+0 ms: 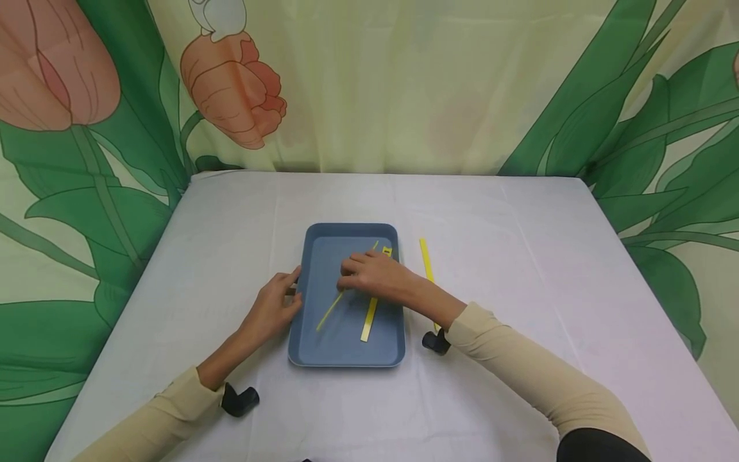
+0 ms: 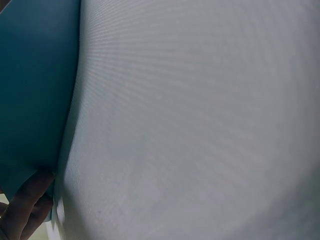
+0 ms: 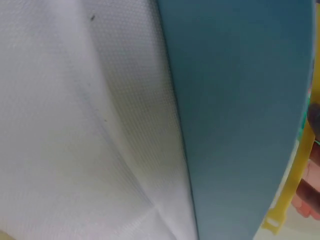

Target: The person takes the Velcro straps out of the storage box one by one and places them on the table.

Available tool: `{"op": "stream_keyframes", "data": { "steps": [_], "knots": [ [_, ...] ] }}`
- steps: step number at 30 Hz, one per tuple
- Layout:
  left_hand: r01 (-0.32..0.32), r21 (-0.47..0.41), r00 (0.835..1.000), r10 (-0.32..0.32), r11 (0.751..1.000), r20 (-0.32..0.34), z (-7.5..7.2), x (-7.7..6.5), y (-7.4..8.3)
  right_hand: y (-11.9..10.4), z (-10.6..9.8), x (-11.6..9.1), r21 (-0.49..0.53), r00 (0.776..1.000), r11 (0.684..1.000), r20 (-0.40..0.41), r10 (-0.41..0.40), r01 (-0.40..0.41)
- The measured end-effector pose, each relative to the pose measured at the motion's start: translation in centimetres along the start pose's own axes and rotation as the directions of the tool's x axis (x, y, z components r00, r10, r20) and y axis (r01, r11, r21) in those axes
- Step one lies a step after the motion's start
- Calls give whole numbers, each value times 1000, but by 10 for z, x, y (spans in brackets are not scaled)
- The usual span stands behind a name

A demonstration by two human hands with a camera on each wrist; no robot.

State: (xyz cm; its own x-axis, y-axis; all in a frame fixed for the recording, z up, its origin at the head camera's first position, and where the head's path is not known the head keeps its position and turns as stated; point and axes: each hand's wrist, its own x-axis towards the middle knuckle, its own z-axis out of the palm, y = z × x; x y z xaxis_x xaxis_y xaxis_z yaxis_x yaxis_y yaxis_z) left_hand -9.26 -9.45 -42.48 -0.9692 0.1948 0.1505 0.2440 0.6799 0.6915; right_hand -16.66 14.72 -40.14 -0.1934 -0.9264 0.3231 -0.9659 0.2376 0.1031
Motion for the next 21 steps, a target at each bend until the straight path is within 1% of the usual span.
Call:
{"op": "stream_keyframes", "data": {
  "steps": [4,12,16,21],
  "knots": [
    [16,0,1000,-16,1000,11,0,-1,1,1,-3,-1,-14,1000,1000,-12,-2,2],
    [5,-5,1000,-5,1000,2,0,0,0,5,-9,-5,4,999,999,-30,41,-41],
    [23,-4,1000,-23,1000,10,-1,0,1,7,-9,-7,16,997,998,-51,54,-53],
    [38,-1,999,-38,999,19,-1,0,2,6,-12,-8,17,996,997,-44,78,-77]
  ]
}}
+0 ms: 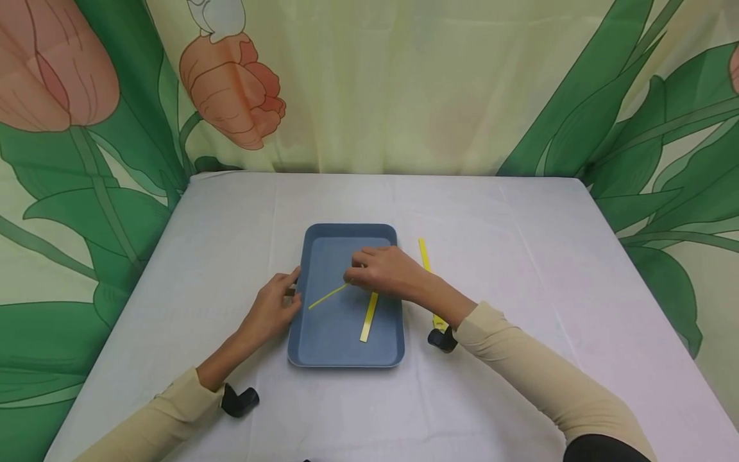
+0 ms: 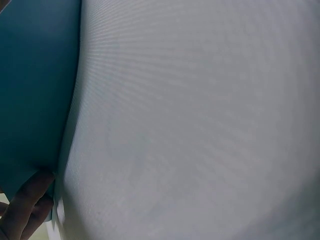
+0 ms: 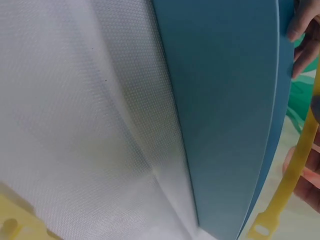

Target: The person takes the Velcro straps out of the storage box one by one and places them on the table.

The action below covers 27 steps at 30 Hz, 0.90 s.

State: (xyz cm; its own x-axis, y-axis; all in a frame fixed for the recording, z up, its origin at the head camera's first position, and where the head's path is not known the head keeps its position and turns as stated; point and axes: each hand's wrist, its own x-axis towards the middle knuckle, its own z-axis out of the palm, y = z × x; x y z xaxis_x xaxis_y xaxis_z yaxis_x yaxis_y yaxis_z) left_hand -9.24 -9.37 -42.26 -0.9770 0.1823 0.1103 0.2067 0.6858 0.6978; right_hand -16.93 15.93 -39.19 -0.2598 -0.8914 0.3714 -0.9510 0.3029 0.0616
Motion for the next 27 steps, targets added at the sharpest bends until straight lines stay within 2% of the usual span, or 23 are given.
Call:
{"op": "stream_keyframes", "data": {
  "steps": [14,23,27],
  "knots": [
    [14,-3,1000,-14,1000,1,1,0,0,9,-6,-14,26,999,1000,-41,-6,7],
    [10,6,1000,-10,1000,0,2,0,0,11,-11,-23,2,997,997,-23,76,-76],
    [22,13,1000,-22,1000,6,2,0,0,10,-13,-26,26,994,993,-13,113,-113]
  ]
}}
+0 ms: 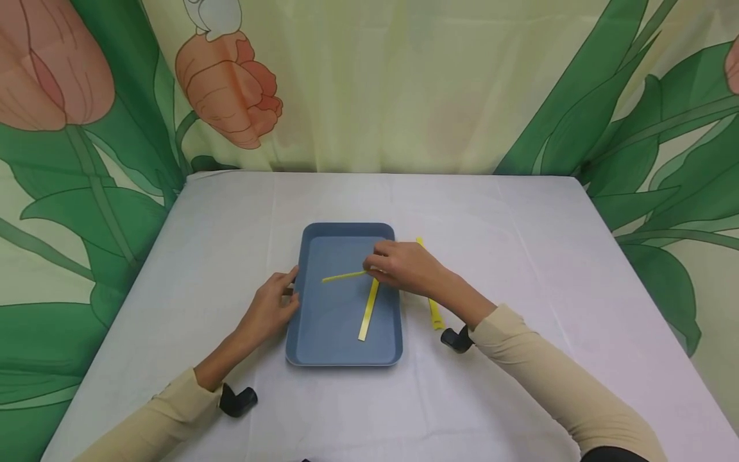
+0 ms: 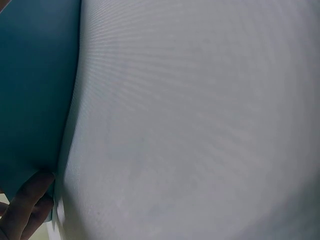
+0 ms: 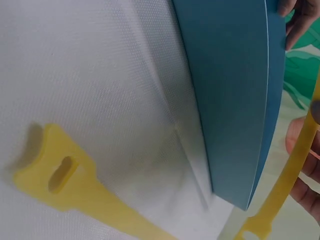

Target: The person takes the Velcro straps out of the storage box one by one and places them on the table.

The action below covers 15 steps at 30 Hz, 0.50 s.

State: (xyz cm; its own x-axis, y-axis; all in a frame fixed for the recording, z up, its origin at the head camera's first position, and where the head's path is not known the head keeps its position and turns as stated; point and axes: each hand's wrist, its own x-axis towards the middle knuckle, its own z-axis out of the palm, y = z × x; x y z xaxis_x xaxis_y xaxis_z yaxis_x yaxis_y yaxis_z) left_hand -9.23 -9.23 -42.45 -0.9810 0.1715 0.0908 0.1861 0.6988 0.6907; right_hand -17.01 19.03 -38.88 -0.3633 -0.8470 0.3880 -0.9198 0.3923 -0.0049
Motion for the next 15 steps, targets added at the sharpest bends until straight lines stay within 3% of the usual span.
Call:
{"op": "stream_keyframes", "data": {
  "steps": [15],
  "knots": [
    [-16,10,1000,16,1000,3,-1,0,2,0,-3,-8,121,992,985,32,120,-123]
  ]
}}
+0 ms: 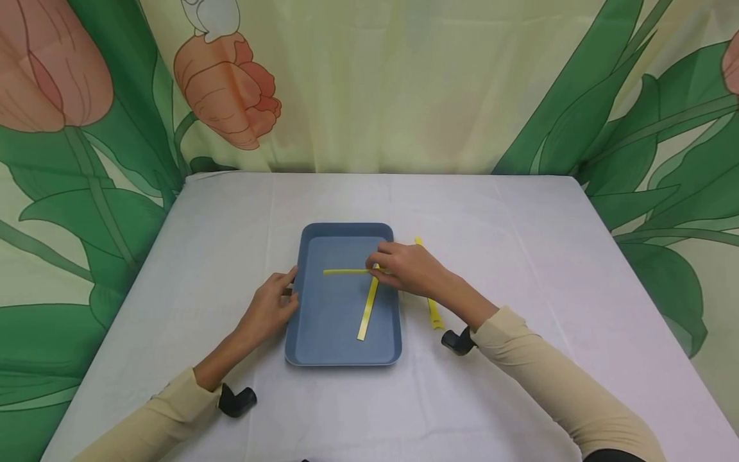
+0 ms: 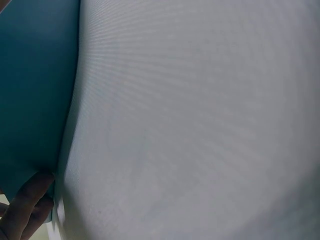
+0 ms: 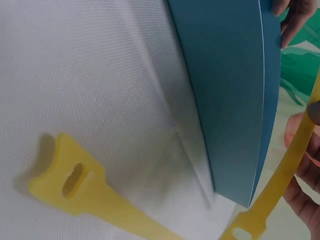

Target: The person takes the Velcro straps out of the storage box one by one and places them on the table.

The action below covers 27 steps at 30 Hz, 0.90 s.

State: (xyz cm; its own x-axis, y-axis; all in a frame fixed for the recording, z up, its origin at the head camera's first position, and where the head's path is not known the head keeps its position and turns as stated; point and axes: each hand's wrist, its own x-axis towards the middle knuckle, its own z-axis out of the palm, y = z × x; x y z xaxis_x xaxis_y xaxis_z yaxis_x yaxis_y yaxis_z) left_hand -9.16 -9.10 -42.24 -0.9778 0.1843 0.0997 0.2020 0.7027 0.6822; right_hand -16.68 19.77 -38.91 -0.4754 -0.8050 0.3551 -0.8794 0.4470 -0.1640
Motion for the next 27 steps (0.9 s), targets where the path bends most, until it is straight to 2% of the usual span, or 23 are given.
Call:
{"op": "stream_keyframes", "data": {
  "steps": [9,16,27],
  "knots": [
    [-3,-7,1000,3,1000,-1,1,1,0,3,1,-5,53,991,990,36,129,-131],
    [-4,8,1000,4,1000,-4,1,1,-1,2,-2,-7,99,964,961,97,248,-257],
    [-14,8,1000,14,1000,-6,2,2,-2,3,-1,-7,102,951,947,92,296,-304]
  ]
}}
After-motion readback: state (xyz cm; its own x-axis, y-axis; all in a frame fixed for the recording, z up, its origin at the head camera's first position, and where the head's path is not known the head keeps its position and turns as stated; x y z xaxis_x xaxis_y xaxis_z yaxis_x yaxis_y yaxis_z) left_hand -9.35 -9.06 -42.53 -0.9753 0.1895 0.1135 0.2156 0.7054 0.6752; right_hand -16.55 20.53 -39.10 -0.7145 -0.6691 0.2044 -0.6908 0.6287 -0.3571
